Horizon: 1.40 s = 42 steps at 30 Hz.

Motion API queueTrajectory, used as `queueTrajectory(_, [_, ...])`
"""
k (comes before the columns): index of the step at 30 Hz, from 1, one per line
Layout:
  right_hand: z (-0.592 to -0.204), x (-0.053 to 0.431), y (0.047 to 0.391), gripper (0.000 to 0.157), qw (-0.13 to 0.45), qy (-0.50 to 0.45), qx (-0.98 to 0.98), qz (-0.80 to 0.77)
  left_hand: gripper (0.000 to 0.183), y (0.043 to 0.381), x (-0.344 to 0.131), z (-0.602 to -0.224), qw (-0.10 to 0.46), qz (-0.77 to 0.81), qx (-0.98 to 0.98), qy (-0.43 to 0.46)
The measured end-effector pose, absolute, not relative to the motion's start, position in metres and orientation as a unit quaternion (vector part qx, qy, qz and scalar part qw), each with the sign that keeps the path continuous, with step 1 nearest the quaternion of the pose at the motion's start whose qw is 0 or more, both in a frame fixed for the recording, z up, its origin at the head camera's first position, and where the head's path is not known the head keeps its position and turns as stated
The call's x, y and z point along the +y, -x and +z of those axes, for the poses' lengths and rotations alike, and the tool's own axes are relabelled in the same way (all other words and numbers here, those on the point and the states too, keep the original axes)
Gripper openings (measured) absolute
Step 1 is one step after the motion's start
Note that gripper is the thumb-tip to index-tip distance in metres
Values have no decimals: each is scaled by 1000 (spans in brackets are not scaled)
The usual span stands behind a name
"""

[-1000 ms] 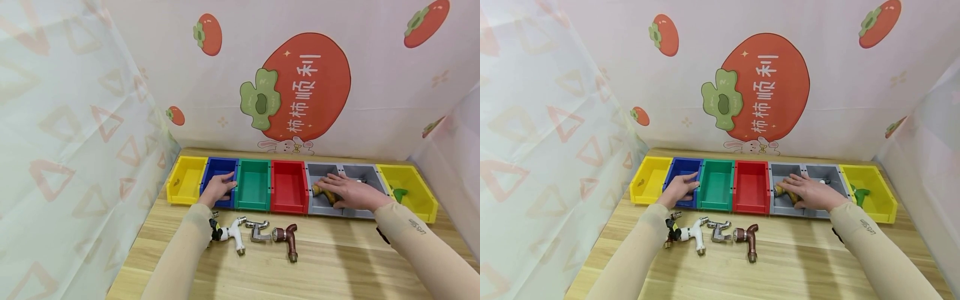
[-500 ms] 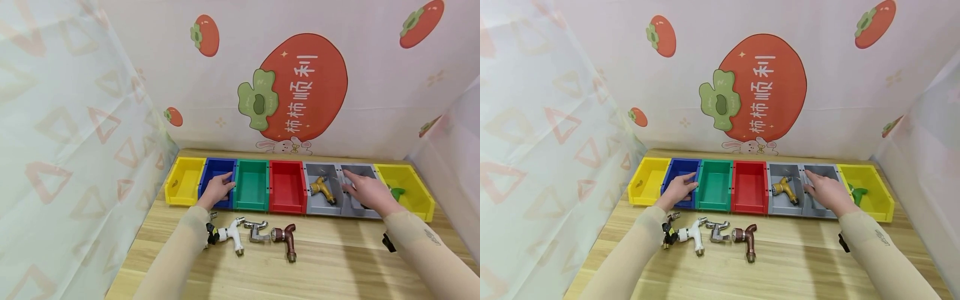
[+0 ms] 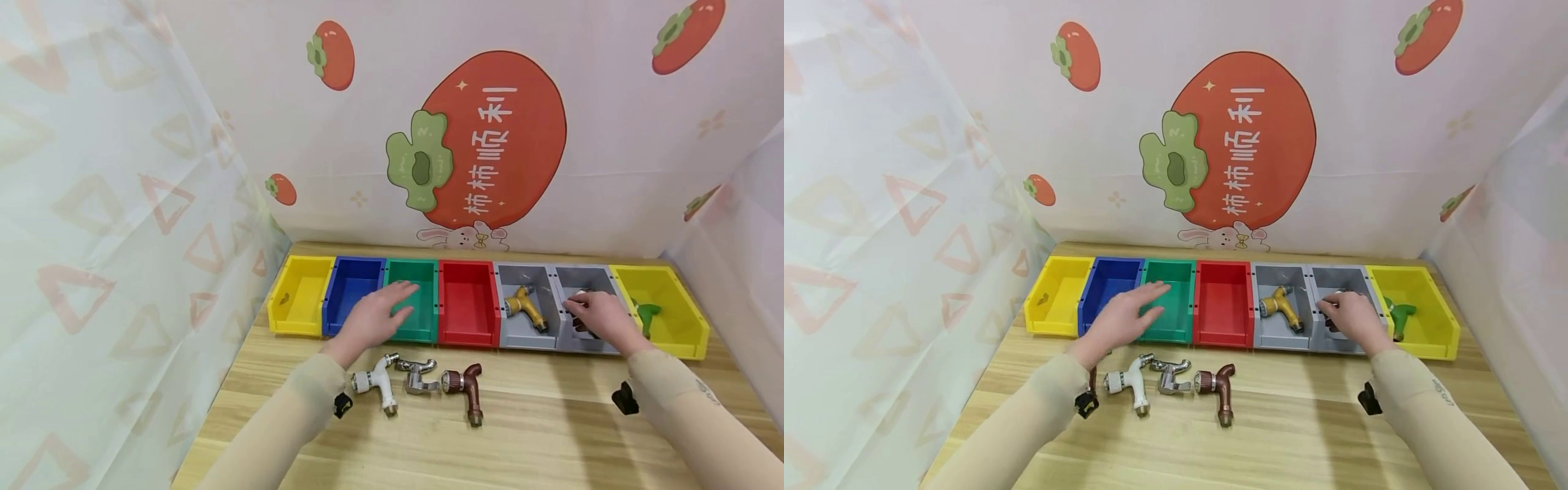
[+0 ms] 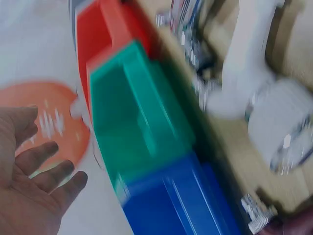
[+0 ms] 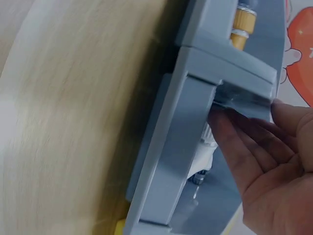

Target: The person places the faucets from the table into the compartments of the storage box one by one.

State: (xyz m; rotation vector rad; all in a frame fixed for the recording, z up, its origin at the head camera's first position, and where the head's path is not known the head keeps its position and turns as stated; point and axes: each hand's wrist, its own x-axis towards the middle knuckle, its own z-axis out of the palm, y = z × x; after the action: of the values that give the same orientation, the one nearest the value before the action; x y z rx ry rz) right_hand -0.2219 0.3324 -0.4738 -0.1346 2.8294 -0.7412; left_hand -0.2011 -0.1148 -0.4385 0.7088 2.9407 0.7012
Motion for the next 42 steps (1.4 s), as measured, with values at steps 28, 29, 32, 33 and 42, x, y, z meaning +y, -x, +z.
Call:
queueTrajectory(28, [-464,334,230,46,209,-62,876,-431,85,107,-21,-509,63,29,931,-359])
queueTrajectory(29, [-463,334,230,46,211,-61,876,-429,88,105,-20,-510,63,22,932,-356])
queueTrajectory(32, [-459,333,231,44,217,-60,875,-428,96,102,-17,-512,49,8,935,-350])
queueTrajectory(33, [-458,332,231,44,219,-60,875,-428,98,101,-16,-514,42,2,936,-349])
queueTrajectory(42, [-454,329,230,43,224,-58,872,-432,95,94,-13,-526,-17,-43,936,-349])
